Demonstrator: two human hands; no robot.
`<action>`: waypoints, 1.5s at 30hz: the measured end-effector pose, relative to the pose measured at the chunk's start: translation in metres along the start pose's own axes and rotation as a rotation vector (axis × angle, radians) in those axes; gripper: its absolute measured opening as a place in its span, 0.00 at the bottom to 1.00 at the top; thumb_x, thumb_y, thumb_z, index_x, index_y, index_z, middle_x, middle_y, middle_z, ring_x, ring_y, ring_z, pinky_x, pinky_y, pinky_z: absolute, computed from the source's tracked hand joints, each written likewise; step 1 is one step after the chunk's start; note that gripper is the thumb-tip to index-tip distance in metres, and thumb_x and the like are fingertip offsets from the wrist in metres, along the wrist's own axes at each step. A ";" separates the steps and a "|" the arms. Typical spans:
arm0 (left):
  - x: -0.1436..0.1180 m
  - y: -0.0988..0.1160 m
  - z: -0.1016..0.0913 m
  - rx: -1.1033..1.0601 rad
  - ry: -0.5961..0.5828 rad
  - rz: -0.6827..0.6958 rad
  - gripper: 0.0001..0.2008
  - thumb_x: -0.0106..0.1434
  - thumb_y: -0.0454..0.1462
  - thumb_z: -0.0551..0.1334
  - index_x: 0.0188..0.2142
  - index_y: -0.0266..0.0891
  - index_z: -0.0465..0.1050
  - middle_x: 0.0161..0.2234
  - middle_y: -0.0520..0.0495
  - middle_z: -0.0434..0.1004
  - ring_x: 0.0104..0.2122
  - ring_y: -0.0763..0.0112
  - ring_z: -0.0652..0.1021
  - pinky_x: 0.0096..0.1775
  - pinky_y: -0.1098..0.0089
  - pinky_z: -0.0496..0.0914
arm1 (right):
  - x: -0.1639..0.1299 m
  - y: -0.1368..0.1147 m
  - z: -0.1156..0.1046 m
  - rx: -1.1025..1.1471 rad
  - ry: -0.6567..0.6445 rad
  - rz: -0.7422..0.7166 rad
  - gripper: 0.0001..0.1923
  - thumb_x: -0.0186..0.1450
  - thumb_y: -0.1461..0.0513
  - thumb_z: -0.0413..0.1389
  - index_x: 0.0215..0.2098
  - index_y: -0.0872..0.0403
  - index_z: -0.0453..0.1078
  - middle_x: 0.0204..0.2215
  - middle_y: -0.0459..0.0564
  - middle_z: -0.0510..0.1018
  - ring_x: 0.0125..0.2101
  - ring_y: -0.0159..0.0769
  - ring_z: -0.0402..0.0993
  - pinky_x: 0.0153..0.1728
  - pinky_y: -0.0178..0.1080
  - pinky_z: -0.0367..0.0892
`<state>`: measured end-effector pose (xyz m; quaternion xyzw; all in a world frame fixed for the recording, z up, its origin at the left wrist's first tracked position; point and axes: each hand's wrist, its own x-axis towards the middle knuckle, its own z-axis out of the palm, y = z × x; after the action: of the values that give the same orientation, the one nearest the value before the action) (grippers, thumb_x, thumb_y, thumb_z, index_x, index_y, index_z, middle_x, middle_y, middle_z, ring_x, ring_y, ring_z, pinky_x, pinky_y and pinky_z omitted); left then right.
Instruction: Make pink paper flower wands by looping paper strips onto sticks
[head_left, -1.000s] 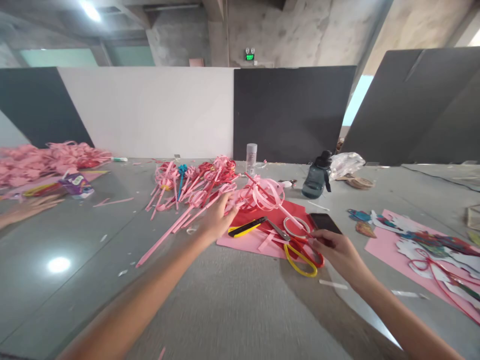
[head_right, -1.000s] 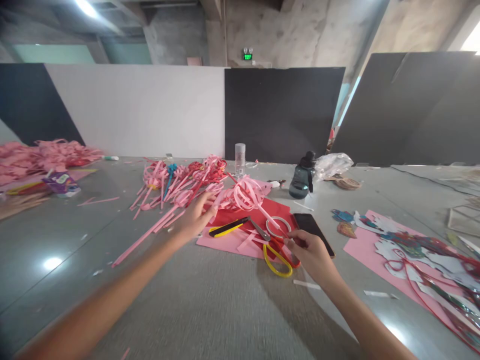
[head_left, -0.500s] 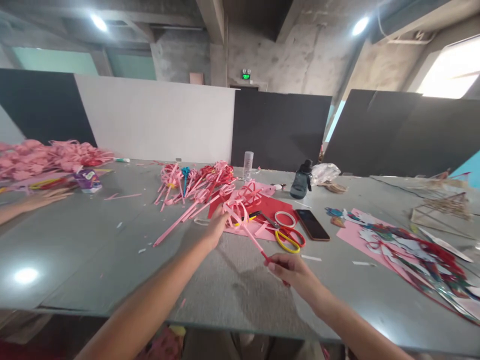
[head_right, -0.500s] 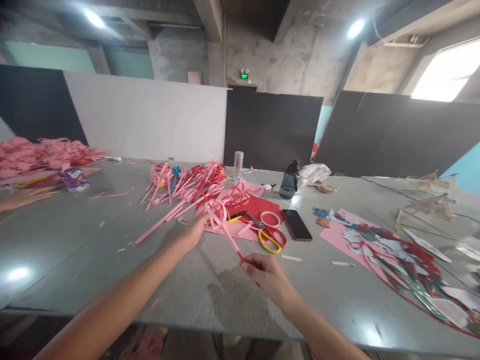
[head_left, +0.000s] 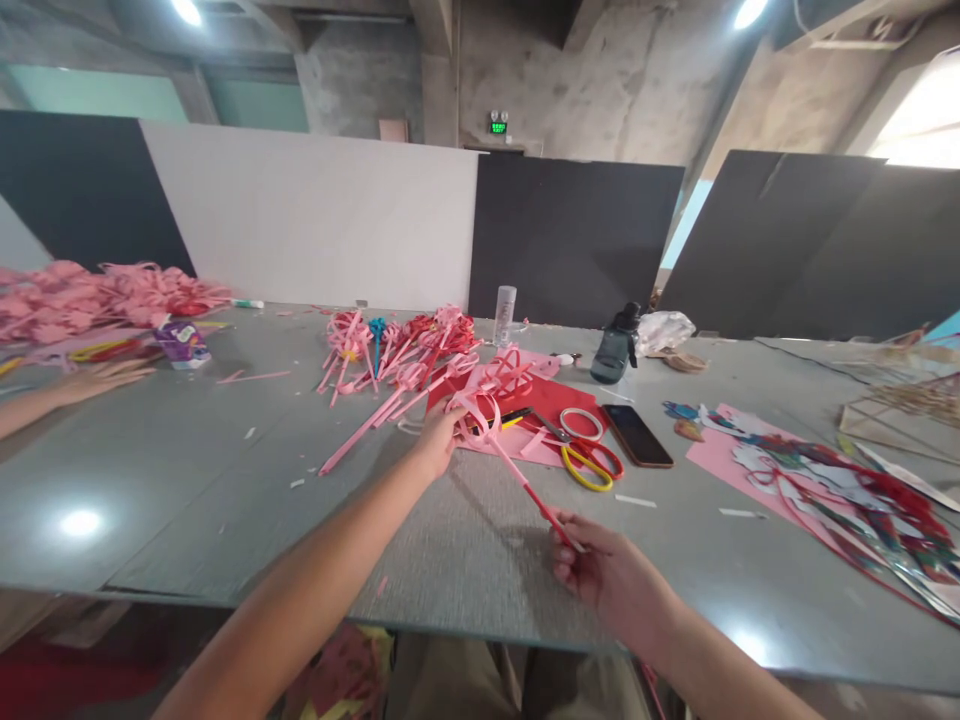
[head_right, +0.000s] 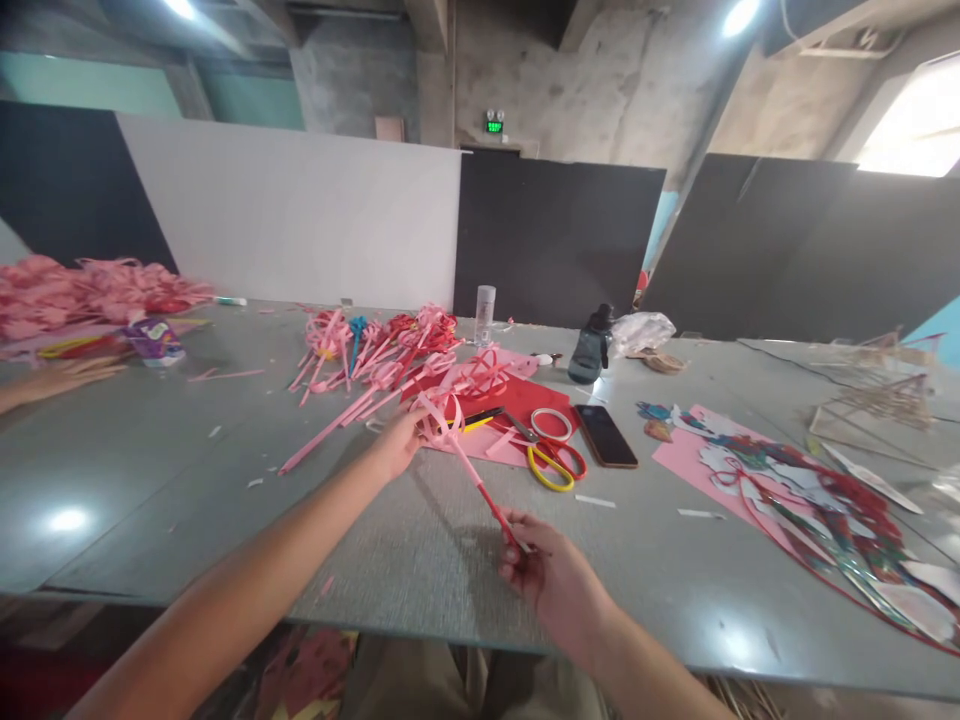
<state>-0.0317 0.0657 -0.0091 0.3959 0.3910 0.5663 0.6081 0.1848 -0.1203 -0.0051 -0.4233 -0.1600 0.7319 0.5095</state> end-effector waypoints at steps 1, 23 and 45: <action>0.001 -0.001 -0.001 0.002 -0.002 -0.011 0.12 0.70 0.41 0.65 0.47 0.35 0.74 0.39 0.47 0.78 0.33 0.71 0.79 0.35 0.68 0.76 | -0.001 0.000 0.000 0.009 0.006 0.014 0.19 0.47 0.64 0.74 0.36 0.57 0.78 0.24 0.43 0.73 0.23 0.27 0.68 0.25 0.30 0.68; 0.004 0.005 0.002 -0.226 -0.017 0.100 0.06 0.56 0.29 0.69 0.29 0.35 0.72 0.22 0.56 0.72 0.19 0.79 0.72 0.24 0.78 0.65 | -0.007 0.011 -0.002 -0.043 -0.007 -0.219 0.20 0.49 0.58 0.75 0.31 0.53 0.71 0.25 0.43 0.74 0.23 0.28 0.67 0.24 0.31 0.67; -0.018 0.004 0.015 -0.104 -0.019 -0.082 0.17 0.56 0.33 0.71 0.45 0.43 0.72 0.28 0.55 0.78 0.20 0.73 0.76 0.23 0.75 0.70 | -0.016 -0.025 -0.039 -0.133 0.147 -0.629 0.18 0.51 0.57 0.74 0.29 0.50 0.70 0.28 0.44 0.77 0.31 0.32 0.73 0.34 0.32 0.73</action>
<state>-0.0209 0.0472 0.0009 0.3528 0.3713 0.5564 0.6543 0.2326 -0.1319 -0.0042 -0.4372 -0.2933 0.4939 0.6920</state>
